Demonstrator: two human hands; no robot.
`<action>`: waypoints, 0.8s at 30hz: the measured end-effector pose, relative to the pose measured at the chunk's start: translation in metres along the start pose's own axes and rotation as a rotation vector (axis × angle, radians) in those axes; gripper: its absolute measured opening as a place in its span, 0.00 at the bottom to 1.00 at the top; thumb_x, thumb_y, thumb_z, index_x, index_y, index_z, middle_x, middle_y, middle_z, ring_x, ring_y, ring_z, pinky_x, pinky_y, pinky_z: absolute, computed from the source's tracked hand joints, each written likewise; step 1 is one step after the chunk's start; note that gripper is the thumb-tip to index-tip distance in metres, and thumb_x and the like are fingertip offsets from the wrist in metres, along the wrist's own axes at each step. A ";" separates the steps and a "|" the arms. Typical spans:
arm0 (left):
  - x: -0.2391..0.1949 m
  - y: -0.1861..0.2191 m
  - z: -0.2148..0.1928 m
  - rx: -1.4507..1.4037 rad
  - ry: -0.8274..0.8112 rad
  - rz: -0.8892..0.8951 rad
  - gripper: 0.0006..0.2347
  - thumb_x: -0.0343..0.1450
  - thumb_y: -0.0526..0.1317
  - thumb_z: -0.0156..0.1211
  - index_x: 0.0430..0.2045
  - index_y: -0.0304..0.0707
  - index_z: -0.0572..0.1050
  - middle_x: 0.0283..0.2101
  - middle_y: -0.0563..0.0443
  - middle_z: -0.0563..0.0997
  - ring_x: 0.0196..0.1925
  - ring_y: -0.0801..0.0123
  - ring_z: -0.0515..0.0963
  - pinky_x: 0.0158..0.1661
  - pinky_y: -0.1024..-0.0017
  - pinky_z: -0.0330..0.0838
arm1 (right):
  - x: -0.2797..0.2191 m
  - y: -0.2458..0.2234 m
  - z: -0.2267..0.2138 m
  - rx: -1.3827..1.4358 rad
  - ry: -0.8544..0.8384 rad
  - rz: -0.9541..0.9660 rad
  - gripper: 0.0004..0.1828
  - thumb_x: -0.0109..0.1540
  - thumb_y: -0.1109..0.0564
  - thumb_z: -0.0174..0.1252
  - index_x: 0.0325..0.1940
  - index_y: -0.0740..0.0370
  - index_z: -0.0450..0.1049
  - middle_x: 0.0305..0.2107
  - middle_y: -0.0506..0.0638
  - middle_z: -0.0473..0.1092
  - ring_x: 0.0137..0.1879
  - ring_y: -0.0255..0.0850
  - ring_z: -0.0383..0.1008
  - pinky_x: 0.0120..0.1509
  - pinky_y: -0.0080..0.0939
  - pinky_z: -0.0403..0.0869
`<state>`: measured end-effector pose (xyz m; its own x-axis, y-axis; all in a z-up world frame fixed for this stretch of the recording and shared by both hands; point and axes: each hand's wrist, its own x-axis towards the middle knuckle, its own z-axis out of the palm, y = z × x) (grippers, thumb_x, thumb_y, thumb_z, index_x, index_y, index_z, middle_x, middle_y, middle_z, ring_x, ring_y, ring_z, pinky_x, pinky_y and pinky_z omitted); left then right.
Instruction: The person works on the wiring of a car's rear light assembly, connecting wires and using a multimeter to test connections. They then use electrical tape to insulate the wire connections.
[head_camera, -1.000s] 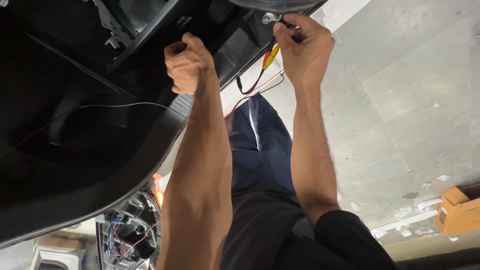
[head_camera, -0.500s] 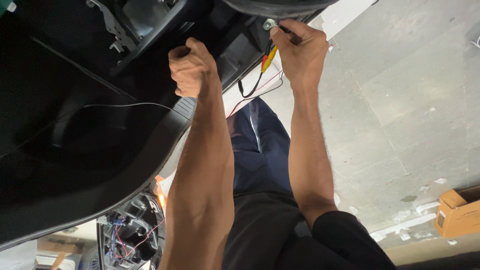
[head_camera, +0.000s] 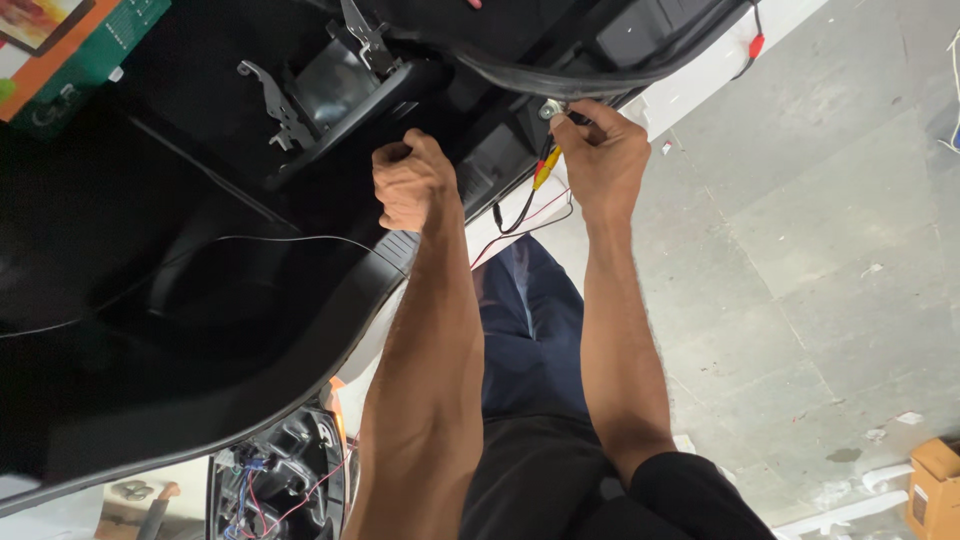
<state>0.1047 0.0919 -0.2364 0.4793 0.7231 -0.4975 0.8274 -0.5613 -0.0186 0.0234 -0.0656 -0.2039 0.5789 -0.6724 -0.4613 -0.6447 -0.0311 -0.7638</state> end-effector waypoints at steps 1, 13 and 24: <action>0.001 0.000 0.000 0.006 -0.009 0.005 0.10 0.65 0.50 0.56 0.25 0.49 0.82 0.22 0.60 0.83 0.23 0.69 0.78 0.38 0.63 0.63 | 0.000 -0.001 0.001 0.010 -0.003 0.010 0.10 0.60 0.63 0.70 0.45 0.69 0.81 0.26 0.49 0.80 0.29 0.26 0.75 0.34 0.27 0.71; -0.001 0.002 -0.002 0.027 -0.029 -0.002 0.10 0.66 0.49 0.56 0.23 0.49 0.81 0.22 0.62 0.81 0.23 0.69 0.78 0.37 0.63 0.62 | 0.001 0.002 0.004 0.057 0.023 0.032 0.09 0.60 0.65 0.70 0.42 0.70 0.79 0.23 0.48 0.78 0.27 0.25 0.70 0.30 0.26 0.65; -0.002 0.002 -0.003 0.015 -0.021 0.001 0.10 0.66 0.49 0.56 0.22 0.49 0.81 0.22 0.61 0.82 0.23 0.68 0.78 0.36 0.64 0.61 | 0.004 0.009 0.003 0.115 0.018 0.040 0.08 0.60 0.67 0.70 0.43 0.71 0.81 0.24 0.48 0.76 0.27 0.25 0.68 0.30 0.26 0.64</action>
